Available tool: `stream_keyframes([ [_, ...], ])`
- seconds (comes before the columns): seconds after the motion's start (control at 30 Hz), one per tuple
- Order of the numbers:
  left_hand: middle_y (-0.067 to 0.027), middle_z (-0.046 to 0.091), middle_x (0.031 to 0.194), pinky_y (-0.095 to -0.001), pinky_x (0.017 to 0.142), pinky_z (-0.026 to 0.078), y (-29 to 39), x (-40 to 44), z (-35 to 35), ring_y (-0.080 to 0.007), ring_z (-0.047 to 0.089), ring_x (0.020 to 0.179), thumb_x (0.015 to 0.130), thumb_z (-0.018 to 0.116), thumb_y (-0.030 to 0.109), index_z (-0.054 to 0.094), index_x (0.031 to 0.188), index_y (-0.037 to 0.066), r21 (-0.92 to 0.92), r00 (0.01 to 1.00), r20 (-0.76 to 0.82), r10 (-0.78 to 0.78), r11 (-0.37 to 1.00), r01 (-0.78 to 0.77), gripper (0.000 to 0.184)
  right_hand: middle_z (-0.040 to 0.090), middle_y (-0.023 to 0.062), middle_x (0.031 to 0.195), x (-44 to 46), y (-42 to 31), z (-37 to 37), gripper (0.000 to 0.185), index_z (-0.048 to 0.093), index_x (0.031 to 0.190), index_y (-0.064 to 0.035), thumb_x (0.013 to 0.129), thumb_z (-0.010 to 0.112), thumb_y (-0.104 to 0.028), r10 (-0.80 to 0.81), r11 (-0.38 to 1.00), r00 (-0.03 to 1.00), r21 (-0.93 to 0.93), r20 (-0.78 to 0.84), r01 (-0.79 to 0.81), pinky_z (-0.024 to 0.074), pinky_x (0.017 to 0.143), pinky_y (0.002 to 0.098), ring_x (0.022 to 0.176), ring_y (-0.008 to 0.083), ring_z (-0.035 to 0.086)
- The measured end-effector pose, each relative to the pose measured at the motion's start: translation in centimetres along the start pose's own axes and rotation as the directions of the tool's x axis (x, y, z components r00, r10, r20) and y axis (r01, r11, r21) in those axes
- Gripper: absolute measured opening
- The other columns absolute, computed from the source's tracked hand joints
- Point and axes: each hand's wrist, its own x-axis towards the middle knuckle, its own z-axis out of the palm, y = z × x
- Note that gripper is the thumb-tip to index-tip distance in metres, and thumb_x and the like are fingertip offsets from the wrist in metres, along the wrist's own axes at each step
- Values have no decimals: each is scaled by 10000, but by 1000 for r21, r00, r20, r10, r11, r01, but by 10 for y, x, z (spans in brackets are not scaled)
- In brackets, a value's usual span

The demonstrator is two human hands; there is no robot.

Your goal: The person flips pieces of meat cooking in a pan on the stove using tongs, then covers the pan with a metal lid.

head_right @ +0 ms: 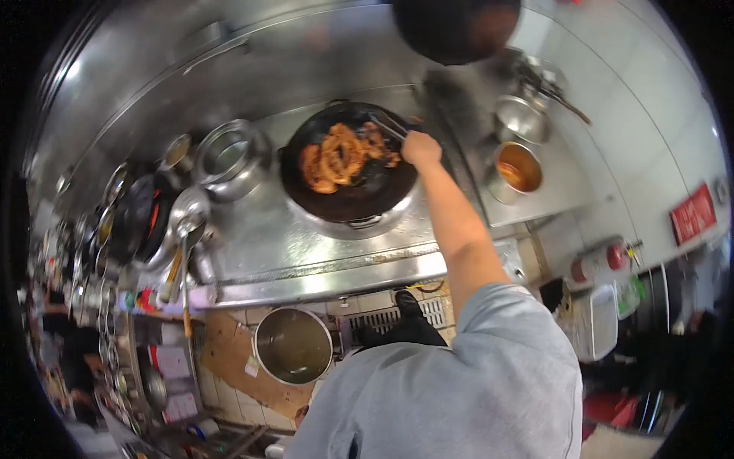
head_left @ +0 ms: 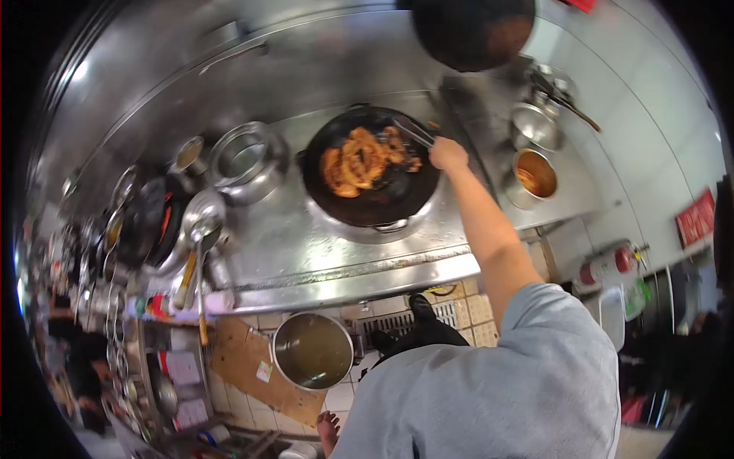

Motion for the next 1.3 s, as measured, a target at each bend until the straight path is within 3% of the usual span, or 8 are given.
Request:
stream_keyframes([
  [0.37, -38, 588, 846, -274, 476, 371, 5, 53, -9, -158, 566, 697, 860, 491, 311, 490, 991, 131, -124, 998, 47, -40, 991, 45, 223, 591, 248, 923, -105, 251, -77, 431, 582, 978, 25, 752, 623, -340, 302, 950, 920, -4, -248, -312, 455, 747, 427, 886, 389, 567],
  [0.6, -60, 591, 726, -280, 596, 465, 18, 40, 8, -149, 562, 665, 826, 536, 255, 576, 892, -2, 82, 950, -153, 271, 962, -261, 268, 582, 268, 944, -29, 420, -40, 576, 600, 917, 66, 709, 612, -471, 87, 962, 966, -230, -242, -144, 465, 749, 438, 907, 395, 565],
  [0.63, -86, 611, 727, -295, 592, 471, 8, 35, 12, -155, 567, 649, 803, 557, 255, 589, 879, -16, 209, 917, -238, 319, 939, -272, 283, 558, 265, 1031, -68, 306, -114, 681, 566, 1026, 61, 717, 578, -546, 185, 915, 983, -366, 2, -172, 453, 785, 438, 963, 385, 545],
  [0.73, -142, 629, 776, -330, 599, 482, -3, -12, 23, -214, 603, 636, 779, 555, 266, 592, 916, 15, 227, 938, -217, 269, 949, -220, 289, 518, 207, 1162, -60, 267, -150, 619, 479, 1176, 18, 804, 520, -475, -13, 1000, 905, 3, -425, 16, 389, 890, 353, 1064, 300, 510],
  [0.8, -146, 631, 787, -327, 631, 480, -20, -38, 30, -229, 608, 649, 773, 559, 267, 598, 924, 38, 257, 930, -237, 281, 941, -219, 277, 560, 151, 1117, -61, 247, -142, 516, 459, 1208, 8, 847, 513, -357, -201, 789, 870, 452, -450, 416, 363, 922, 320, 1056, 232, 507],
  [1.0, -160, 629, 889, -351, 748, 465, -70, -90, 46, -279, 606, 813, 758, 558, 314, 609, 941, 67, 111, 951, -310, -21, 992, 58, 312, 598, 59, 952, -209, 44, -40, 283, 581, 1051, -16, 867, 524, -223, -589, 506, 806, 804, 58, 312, 439, 726, 259, 791, 138, 558],
  [1.17, -179, 600, 975, -375, 853, 427, -90, -117, -1, -328, 546, 961, 750, 547, 342, 603, 974, 72, 290, 901, -429, 62, 954, 72, 354, 589, 56, 875, -347, -85, 17, 179, 618, 970, -6, 861, 501, -86, -884, 419, 371, 835, 286, 356, 435, 682, 233, 750, 120, 550],
  [1.3, -168, 480, 1169, -380, 908, 392, -59, -147, -78, -315, 458, 1086, 773, 561, 243, 545, 1071, 86, 303, 667, -668, 331, 939, -162, 337, 579, 56, 896, -442, -182, 40, 180, 615, 981, -11, 846, 501, -40, -942, 304, 33, 806, 334, 507, 437, 686, 227, 790, 124, 551],
])
